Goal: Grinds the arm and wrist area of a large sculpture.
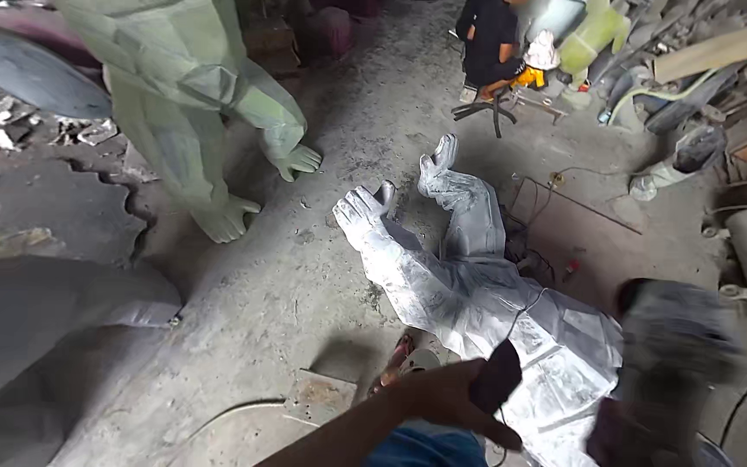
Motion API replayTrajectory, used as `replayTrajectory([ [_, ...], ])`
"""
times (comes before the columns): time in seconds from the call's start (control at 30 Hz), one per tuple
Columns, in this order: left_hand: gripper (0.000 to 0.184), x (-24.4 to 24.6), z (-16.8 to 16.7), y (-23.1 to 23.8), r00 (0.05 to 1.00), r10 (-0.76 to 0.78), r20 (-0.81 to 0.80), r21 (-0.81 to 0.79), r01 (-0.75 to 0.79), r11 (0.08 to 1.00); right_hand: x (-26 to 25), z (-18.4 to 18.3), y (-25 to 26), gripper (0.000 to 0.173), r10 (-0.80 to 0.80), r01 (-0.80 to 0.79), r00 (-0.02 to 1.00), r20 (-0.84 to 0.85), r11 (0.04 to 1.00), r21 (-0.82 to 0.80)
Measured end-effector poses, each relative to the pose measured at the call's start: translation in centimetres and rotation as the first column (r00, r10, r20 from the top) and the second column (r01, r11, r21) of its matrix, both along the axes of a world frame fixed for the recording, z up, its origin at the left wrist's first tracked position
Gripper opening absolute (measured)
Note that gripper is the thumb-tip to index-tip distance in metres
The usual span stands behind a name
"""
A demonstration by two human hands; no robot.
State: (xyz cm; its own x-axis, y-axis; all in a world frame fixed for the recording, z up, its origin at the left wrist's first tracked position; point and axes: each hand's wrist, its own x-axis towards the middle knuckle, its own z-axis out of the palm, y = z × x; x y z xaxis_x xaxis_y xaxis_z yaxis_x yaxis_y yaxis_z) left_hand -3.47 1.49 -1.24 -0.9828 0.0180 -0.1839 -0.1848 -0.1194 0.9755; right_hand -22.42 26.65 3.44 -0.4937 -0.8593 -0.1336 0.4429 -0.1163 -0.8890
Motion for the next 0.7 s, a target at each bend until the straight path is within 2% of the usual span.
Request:
replayTrajectory([
  [0.07, 0.072, -1.4, -1.3, 0.7, 0.999, -0.017, -0.035, 0.169, 0.022, 0.985, 2.2, -5.1, -4.7, 0.055, -0.035, 0.036, 0.999, 0.003, 0.998, -0.042],
  [0.13, 0.074, -2.1, -3.8, 0.7, 0.997, 0.08, -0.019, 0.458, -0.062, 0.887, 3.7, -9.6, -9.0, 0.065, -0.128, 0.129, 0.992, 0.018, 0.988, -0.083],
  [0.17, 0.071, -2.1, -5.4, 0.6, 0.988, 0.127, 0.083, 0.585, -0.152, 0.797, 4.1, -11.4, -10.9, 0.07, -0.181, 0.182, 0.983, 0.023, 0.981, -0.069],
  [0.2, 0.068, -2.1, -6.5, -0.1, 0.964, 0.136, 0.227, 0.646, -0.253, 0.72, 4.2, -13.0, -12.6, 0.077, -0.219, 0.219, 0.976, 0.003, 0.975, -0.036],
  [0.23, 0.066, -2.1, -7.3, -1.4, 0.935, 0.122, 0.334, 0.655, -0.323, 0.683, 4.1, -14.2, -14.3, 0.081, -0.236, 0.236, 0.972, -0.023, 0.972, -0.011],
  [0.3, 0.066, -2.3, -8.4, -4.6, 0.91, 0.092, 0.404, 0.61, -0.343, 0.714, 4.2, -15.8, -17.2, 0.084, -0.252, 0.251, 0.968, 0.007, 0.968, 0.021],
  [0.4, 0.065, -3.1, -9.0, -9.1, 0.915, 0.102, 0.391, 0.475, -0.295, 0.829, 4.1, -17.6, -21.0, 0.09, -0.309, 0.298, 0.946, 0.098, 0.948, 0.115],
  [0.47, 0.064, -3.4, -9.2, -11.0, 0.896, 0.128, 0.426, 0.366, -0.3, 0.881, 4.1, -17.9, -22.8, 0.092, -0.342, 0.326, 0.938, 0.055, 0.926, 0.192],
  [0.57, 0.065, -3.5, -10.5, -12.7, 0.889, 0.175, 0.423, 0.227, -0.291, 0.93, 3.1, -19.5, -24.1, 0.097, -0.3, 0.312, 0.95, -0.088, 0.931, 0.188],
  [0.63, 0.067, -3.3, -11.2, -13.4, 0.882, 0.193, 0.43, 0.093, -0.255, 0.962, 3.0, -20.6, -24.6, 0.093, -0.298, 0.298, 0.954, -0.029, 0.932, 0.207],
  [0.7, 0.072, -2.9, -12.3, -13.5, 0.856, 0.194, 0.479, -0.093, -0.17, 0.981, 3.6, -21.0, -25.4, 0.073, -0.378, 0.343, 0.923, 0.072, 0.893, 0.292],
])
